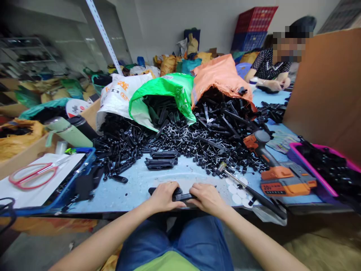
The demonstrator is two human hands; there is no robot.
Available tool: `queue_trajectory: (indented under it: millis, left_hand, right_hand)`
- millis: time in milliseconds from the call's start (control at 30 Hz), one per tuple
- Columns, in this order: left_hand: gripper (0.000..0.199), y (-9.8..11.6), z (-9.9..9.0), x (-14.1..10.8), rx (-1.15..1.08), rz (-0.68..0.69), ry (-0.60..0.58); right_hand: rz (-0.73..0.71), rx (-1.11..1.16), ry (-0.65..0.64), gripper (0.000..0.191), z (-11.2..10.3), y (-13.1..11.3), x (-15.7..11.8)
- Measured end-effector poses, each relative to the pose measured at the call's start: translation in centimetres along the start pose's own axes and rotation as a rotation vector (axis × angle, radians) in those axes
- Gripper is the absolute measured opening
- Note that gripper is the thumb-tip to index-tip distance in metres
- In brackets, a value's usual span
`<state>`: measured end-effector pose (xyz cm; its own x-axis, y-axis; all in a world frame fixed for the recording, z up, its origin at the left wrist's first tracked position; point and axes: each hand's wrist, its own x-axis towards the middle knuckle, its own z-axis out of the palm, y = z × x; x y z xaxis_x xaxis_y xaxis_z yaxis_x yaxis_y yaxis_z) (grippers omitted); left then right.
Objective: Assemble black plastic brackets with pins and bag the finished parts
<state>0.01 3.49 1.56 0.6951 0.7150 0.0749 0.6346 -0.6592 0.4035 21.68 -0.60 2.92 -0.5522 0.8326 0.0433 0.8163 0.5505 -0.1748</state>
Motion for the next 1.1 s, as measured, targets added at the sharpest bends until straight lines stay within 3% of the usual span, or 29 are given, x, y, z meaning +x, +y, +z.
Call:
queue_trajectory:
  millis: [100,133,200,300,367,467,533,633,767,867,900,967,1033,1100]
  left_hand:
    - [0.047,-0.4,-1.3,4.6,0.091,-0.037,0.106]
    - [0.038,-0.8,-1.8,6.7,0.141,-0.113,0.152]
    - [0.030,-1.7,-2.5,11.1,0.181,-0.234,0.142]
    - [0.019,-3.2,-2.4,16.0,0.157,-0.268,0.114]
    - [0.015,-3.7,-1.6,17.5,0.127,-0.277,0.096]
    - [0.017,-3.9,-0.6,17.7,0.069,-0.291,0.115]
    - [0.021,-3.7,-0.6,17.1,0.023,-0.298,0.159]
    - [0.019,-3.2,-2.0,15.6,-0.066,-0.297,0.239]
    - [0.014,-3.4,-4.5,10.5,-0.231,-0.331,0.297]
    - [0.024,-4.6,-5.0,4.1,-0.409,-0.398,0.254]
    - [0.026,-5.0,-4.9,1.9,-0.543,-0.436,0.223]
    - [0.024,-5.5,-4.2,-1.8,-1.014,-0.579,0.163]
    - [0.026,-5.5,-3.4,-4.0,-1.372,-0.700,0.134]
    - [0.030,-5.4,-2.8,-4.8,-1.495,-0.758,0.147]
  right_hand:
    - [0.046,0.088,0.024,0.029,1.4,1.9,-0.6]
    - [0.058,0.099,0.035,0.029,1.7,2.3,-0.7]
    - [0.083,0.114,0.048,0.029,2.3,2.6,-1.0]
    - [0.121,0.136,0.063,0.028,2.5,2.6,-1.2]
    - [0.136,0.155,0.087,0.029,2.3,2.7,-1.0]
    - [0.179,0.113,0.175,0.027,1.6,3.7,0.8]
    - [0.226,0.007,0.218,0.024,1.2,4.5,3.0]
    - [0.309,-0.204,0.187,0.019,1.0,5.4,7.0]
    - [0.390,-0.280,0.156,0.015,1.0,5.9,10.1]
    - [0.421,-0.168,0.220,0.017,0.7,6.1,9.2]
    - [0.410,-0.070,0.255,0.019,0.6,6.0,8.5]
    - [0.343,0.184,0.310,0.020,0.1,5.7,6.9]
    - [0.265,0.398,0.301,0.019,-0.3,5.0,5.5]
    - [0.242,0.510,0.245,0.019,-0.7,4.0,4.5]
